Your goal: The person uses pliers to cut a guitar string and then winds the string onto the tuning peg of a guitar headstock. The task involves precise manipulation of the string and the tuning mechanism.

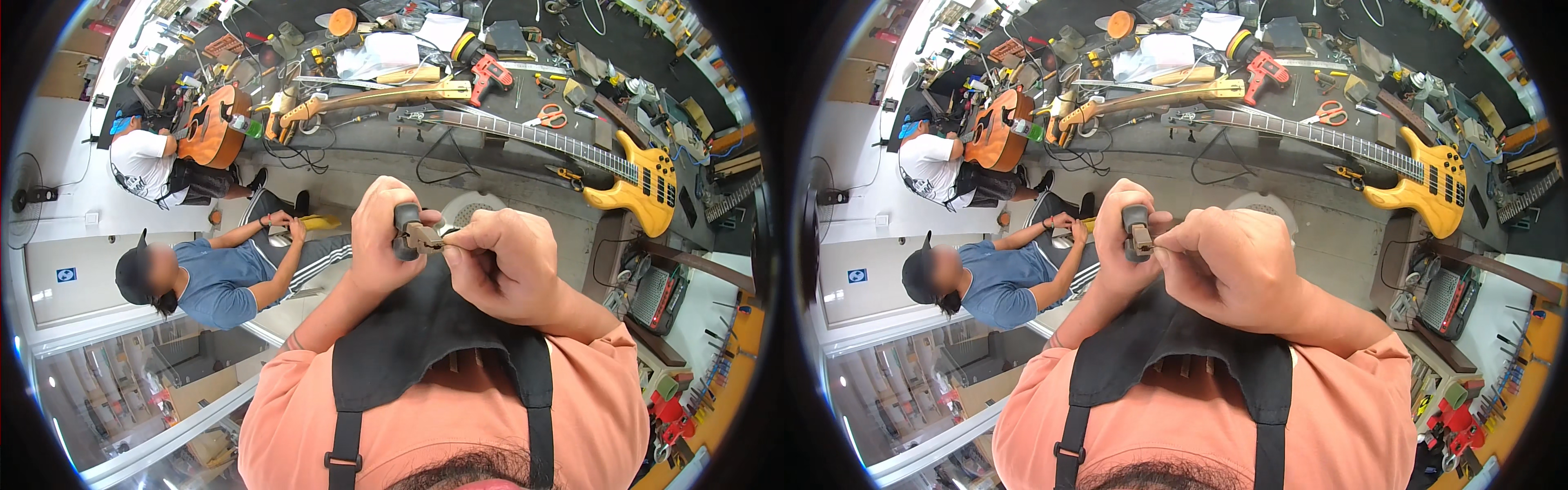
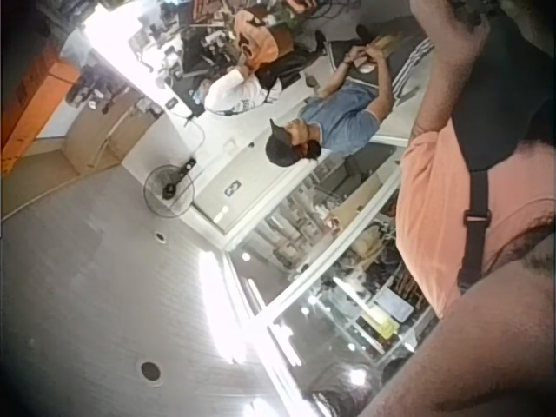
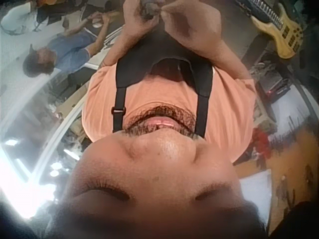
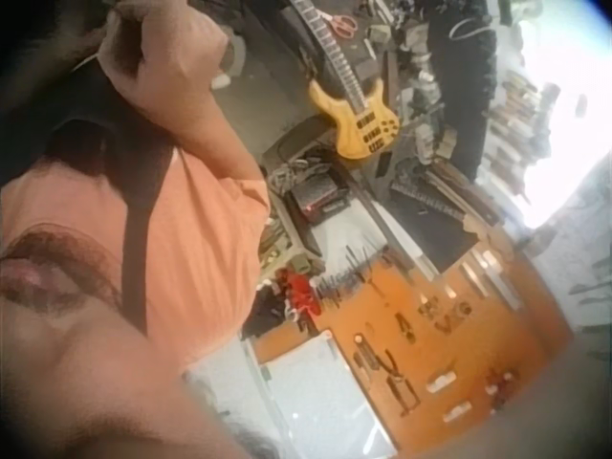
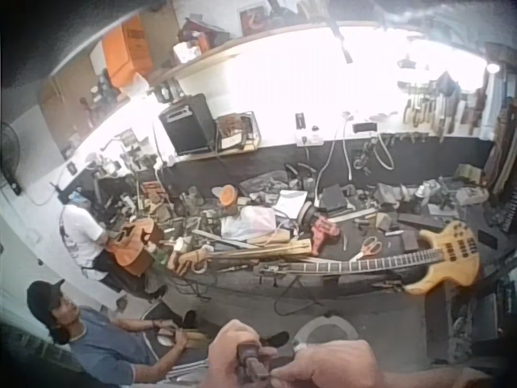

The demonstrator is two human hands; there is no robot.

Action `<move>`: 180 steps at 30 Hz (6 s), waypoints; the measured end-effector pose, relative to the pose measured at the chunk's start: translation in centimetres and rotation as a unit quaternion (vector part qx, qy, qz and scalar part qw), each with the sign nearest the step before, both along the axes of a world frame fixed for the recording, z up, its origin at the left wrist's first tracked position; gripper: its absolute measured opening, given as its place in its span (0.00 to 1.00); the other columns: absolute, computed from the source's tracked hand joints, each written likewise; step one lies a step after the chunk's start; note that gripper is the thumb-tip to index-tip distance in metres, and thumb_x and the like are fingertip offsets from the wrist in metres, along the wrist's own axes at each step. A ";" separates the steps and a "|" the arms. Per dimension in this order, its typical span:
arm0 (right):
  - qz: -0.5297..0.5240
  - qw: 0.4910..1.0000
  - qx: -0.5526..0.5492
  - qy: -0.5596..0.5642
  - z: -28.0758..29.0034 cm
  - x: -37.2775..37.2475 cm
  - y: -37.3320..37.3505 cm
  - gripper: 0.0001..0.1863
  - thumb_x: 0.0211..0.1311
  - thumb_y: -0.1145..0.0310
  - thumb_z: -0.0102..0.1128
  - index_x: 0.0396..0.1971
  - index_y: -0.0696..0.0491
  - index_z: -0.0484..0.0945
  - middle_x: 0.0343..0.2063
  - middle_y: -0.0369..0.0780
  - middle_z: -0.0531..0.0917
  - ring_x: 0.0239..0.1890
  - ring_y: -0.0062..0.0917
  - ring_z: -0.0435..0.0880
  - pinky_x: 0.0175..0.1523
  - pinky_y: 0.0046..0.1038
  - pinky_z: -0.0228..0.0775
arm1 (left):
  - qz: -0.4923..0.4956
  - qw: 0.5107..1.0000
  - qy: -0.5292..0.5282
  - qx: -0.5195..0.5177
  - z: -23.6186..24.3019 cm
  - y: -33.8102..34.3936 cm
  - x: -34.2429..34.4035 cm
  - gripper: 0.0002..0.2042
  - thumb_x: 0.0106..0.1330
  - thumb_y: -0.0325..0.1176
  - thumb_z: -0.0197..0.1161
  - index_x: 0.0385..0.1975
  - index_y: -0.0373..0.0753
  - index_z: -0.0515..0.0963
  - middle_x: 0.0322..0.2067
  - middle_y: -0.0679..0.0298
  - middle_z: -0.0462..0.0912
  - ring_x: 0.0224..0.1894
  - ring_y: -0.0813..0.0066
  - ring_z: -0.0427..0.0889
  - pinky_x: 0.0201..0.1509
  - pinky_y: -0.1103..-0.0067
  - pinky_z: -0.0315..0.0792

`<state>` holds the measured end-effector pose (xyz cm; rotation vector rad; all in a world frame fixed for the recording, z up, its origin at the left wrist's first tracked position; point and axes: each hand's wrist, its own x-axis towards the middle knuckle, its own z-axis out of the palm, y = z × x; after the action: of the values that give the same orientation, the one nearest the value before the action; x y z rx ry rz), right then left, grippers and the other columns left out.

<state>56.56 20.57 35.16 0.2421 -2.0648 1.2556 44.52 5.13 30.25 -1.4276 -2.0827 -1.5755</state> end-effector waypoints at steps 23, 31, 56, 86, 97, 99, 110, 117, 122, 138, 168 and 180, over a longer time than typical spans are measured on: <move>0.018 0.999 -0.037 0.022 -0.4 0.6 -0.4 0.12 0.51 0.84 0.68 0.36 0.56 0.79 0.20 0.37 0.77 0.16 0.25 0.77 0.22 0.27 0.66 | 0.029 1.000 -0.007 0.006 -0.1 0.0 0.5 0.26 0.45 0.16 0.71 0.45 0.38 0.71 0.40 0.56 0.73 0.42 0.56 0.72 0.45 0.67 0.68; 0.024 0.999 -0.042 0.012 -0.7 1.1 -0.1 0.13 0.53 0.85 0.66 0.38 0.57 0.79 0.22 0.37 0.78 0.17 0.23 0.78 0.23 0.26 0.66 | 0.022 0.999 -0.013 -0.019 0.0 -0.1 1.0 0.25 0.45 0.16 0.71 0.45 0.38 0.71 0.39 0.56 0.73 0.40 0.56 0.72 0.44 0.68 0.69; -0.039 0.937 -0.301 -0.176 -9.9 -1.1 9.6 0.04 0.67 0.81 0.58 0.37 0.57 0.74 0.31 0.35 0.77 0.33 0.15 0.74 0.38 0.19 0.65 | 0.126 0.951 0.028 -0.282 -11.4 10.2 -24.6 0.30 0.60 0.45 0.68 0.60 0.35 0.74 0.55 0.51 0.79 0.61 0.51 0.75 0.66 0.62 0.68; -0.111 0.632 -0.740 -0.199 -18.3 -23.4 3.8 0.10 0.73 0.63 0.63 0.46 0.53 0.78 0.39 0.35 0.84 0.42 0.21 0.84 0.46 0.25 0.75 | -0.248 0.942 -0.225 -0.027 -13.8 6.0 -27.7 0.12 0.59 0.15 0.72 0.40 0.36 0.82 0.38 0.58 0.88 0.42 0.67 0.87 0.46 0.76 0.80; -0.156 0.634 -0.717 -0.244 -20.3 -24.7 1.0 0.18 0.74 0.56 0.60 0.53 0.54 0.75 0.49 0.38 0.82 0.51 0.25 0.81 0.53 0.30 0.73 | -0.173 0.896 -0.406 0.052 -16.1 3.1 -28.1 0.06 0.66 0.12 0.63 0.38 0.29 0.80 0.45 0.51 0.84 0.46 0.65 0.87 0.53 0.73 0.82; -0.218 0.573 -0.736 -0.287 -25.5 -23.2 0.9 0.23 0.73 0.53 0.60 0.56 0.55 0.74 0.54 0.39 0.79 0.55 0.26 0.79 0.55 0.33 0.71 | -0.158 0.908 -0.383 0.058 -15.7 2.4 -28.6 0.06 0.66 0.12 0.63 0.38 0.29 0.80 0.45 0.51 0.84 0.46 0.65 0.87 0.53 0.74 0.81; -0.198 0.557 -0.794 -0.142 -31.8 -25.5 4.5 0.33 0.74 0.51 0.54 0.67 0.59 0.61 0.66 0.48 0.69 0.71 0.38 0.64 0.72 0.40 0.59 | -0.149 0.969 -0.192 0.041 -12.9 1.8 -30.8 0.09 0.60 0.14 0.70 0.35 0.34 0.80 0.38 0.54 0.88 0.40 0.65 0.89 0.46 0.75 0.82; -0.154 0.633 -0.755 -0.070 -16.3 -17.4 2.1 0.27 0.79 0.50 0.44 0.63 0.57 0.70 0.56 0.42 0.80 0.57 0.30 0.77 0.63 0.34 0.65 | -0.300 0.943 -0.125 0.071 -5.5 4.4 -29.9 0.12 0.57 0.13 0.72 0.36 0.34 0.80 0.38 0.53 0.88 0.40 0.64 0.89 0.45 0.72 0.83; -0.152 0.655 -0.739 0.030 -7.8 -9.2 1.1 0.24 0.81 0.57 0.40 0.62 0.59 0.73 0.52 0.38 0.84 0.49 0.24 0.80 0.57 0.29 0.71 | -0.496 0.857 0.011 0.140 3.9 9.3 -26.4 0.14 0.55 0.10 0.71 0.38 0.32 0.79 0.40 0.49 0.88 0.40 0.60 0.88 0.48 0.66 0.81; -0.296 0.694 -0.631 0.183 2.3 5.5 -1.6 0.16 0.74 0.64 0.57 0.54 0.57 0.81 0.46 0.39 0.86 0.49 0.27 0.84 0.54 0.34 0.77 | -0.606 0.723 0.317 0.094 21.4 15.8 -6.4 0.03 0.64 0.26 0.66 0.33 0.38 0.78 0.30 0.61 0.81 0.32 0.63 0.83 0.35 0.73 0.78; -0.293 0.714 -0.612 0.170 3.2 8.0 -3.6 0.12 0.74 0.66 0.56 0.51 0.55 0.81 0.41 0.37 0.88 0.44 0.21 0.87 0.53 0.34 0.78 | -0.594 0.662 0.455 -0.028 23.6 14.2 -2.6 0.05 0.67 0.28 0.58 0.35 0.33 0.75 0.32 0.54 0.78 0.37 0.55 0.82 0.42 0.66 0.78; -0.278 0.715 -0.617 0.177 2.2 8.6 -3.2 0.11 0.74 0.67 0.58 0.49 0.55 0.82 0.41 0.37 0.89 0.41 0.20 0.86 0.48 0.31 0.74 | -0.547 0.580 0.604 0.015 23.5 14.4 -1.4 0.10 0.58 0.29 0.67 0.36 0.32 0.78 0.34 0.57 0.80 0.40 0.64 0.84 0.46 0.73 0.81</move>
<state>65.16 17.42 37.33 -0.6631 -0.5485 1.6903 43.09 19.49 53.78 -2.7461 -0.2384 -0.2056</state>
